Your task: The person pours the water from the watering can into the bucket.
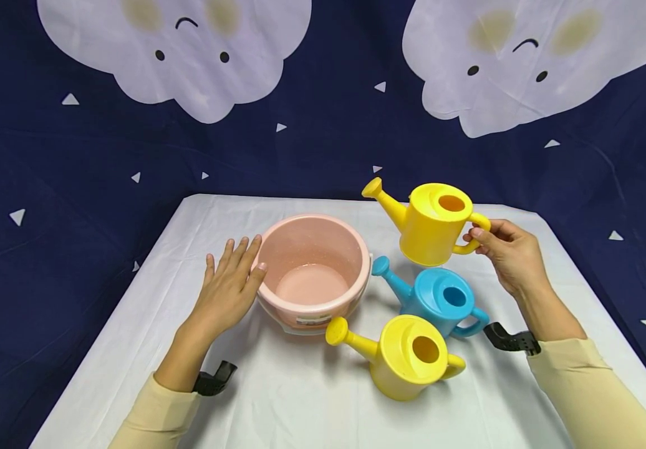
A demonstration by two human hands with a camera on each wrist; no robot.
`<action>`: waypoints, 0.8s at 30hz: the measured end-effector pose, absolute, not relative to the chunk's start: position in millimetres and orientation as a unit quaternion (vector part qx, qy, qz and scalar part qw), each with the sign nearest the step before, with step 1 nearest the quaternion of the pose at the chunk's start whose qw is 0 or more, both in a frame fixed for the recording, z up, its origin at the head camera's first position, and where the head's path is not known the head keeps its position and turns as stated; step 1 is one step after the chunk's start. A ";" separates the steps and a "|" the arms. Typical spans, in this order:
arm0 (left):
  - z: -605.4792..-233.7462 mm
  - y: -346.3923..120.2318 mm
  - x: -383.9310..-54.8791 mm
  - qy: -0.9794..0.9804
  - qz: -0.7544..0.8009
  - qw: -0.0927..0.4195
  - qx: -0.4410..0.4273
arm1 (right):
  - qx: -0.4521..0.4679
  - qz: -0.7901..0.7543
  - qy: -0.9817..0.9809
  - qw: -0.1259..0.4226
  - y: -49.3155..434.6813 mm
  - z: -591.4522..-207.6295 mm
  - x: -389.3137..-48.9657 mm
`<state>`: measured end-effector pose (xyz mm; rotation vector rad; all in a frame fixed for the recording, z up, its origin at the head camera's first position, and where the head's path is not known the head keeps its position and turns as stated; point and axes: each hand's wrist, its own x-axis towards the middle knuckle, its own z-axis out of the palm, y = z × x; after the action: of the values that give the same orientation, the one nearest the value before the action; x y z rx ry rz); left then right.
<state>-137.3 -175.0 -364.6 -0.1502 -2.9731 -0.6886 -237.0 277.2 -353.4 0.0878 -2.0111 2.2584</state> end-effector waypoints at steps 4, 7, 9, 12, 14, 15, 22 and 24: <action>-364.6 -174.8 -137.3 -0.972 -0.226 0.043 -0.048 | 0.022 0.738 -0.673 0.039 278.6 -358.9 -239.1; -364.5 -174.7 -137.2 -0.972 -0.227 0.043 -0.048 | 0.017 0.729 -0.684 0.030 279.2 -364.7 -240.3; -364.4 -174.5 -137.2 -0.972 -0.227 0.042 -0.048 | 0.013 0.721 -0.693 0.025 279.5 -368.6 -240.8; -364.4 -174.1 -137.3 -0.972 -0.228 0.041 -0.049 | 0.007 0.713 -0.701 0.021 279.9 -373.9 -241.3; -364.4 -174.0 -137.3 -0.972 -0.228 0.042 -0.049 | 0.007 0.709 -0.704 0.020 280.5 -376.9 -241.8; -364.5 -173.9 -137.3 -0.972 -0.228 0.042 -0.049 | 0.009 0.709 -0.704 0.019 280.9 -378.3 -242.1; -365.3 -174.0 -137.7 -0.973 -0.222 0.049 -0.049 | 0.031 0.724 -0.688 0.021 284.3 -387.6 -244.2; -365.3 -174.0 -137.7 -0.972 -0.223 0.049 -0.049 | 0.022 0.717 -0.696 0.021 284.4 -390.2 -244.6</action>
<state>-137.7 -174.0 -365.3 -0.1508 -2.9626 -0.6804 -244.6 284.4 -390.2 0.0693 -2.1588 2.2229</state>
